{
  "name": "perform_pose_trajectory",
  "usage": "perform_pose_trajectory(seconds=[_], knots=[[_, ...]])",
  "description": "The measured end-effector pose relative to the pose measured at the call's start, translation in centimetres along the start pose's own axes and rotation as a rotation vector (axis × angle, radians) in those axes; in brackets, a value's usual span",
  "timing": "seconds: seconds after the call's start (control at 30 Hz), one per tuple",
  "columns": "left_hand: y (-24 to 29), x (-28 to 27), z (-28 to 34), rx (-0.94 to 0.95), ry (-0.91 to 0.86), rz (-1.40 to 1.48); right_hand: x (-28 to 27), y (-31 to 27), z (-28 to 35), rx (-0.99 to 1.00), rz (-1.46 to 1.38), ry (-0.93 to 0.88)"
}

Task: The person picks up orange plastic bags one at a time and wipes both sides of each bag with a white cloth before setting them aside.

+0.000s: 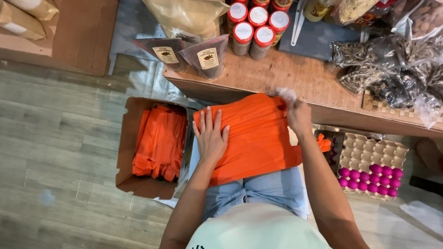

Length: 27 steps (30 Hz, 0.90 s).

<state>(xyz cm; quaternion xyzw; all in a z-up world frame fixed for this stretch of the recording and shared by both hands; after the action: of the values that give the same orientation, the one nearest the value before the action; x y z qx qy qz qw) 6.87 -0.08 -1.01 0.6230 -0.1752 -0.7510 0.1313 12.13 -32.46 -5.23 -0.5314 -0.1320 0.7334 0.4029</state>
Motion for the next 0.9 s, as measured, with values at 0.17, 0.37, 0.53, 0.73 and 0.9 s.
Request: perform_pose_trajectory(seconds=[0.17,0.37,0.53,0.73,0.9], knots=[[0.1,-0.1,-0.1,0.026,-0.006,-0.018,0.9,3.8,-1.0,0.073,0.144,-0.069],[0.1,0.0,-0.3,0.008,0.016,-0.002,1.4,-10.9,9.6,-0.529,0.093,0.196],[-0.6,0.8,-0.1,0.008,-0.024,-0.049,10.0,-9.2,16.8,-1.213,0.565,0.146],[-0.1,0.1,0.2,0.03,0.049,-0.047,4.2,-3.5,14.4,-1.111,0.566,0.244],[0.4,-0.6,0.6,0.049,0.097,-0.05,-1.2,-0.7,13.1,-0.87,0.557,0.293]])
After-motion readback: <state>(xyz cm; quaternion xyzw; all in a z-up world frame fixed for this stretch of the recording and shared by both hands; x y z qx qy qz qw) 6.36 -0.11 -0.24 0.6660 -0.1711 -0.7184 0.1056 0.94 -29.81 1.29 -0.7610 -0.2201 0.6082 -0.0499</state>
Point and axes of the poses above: each hand's wrist, its own z-axis away from the middle knuckle, its own x-axis out of the palm, y = z × x, the point moved 5 cm from there along -z, towards the middle knuckle, and after that the axes turned 3 degrees about -y, right-handed, at the moved point
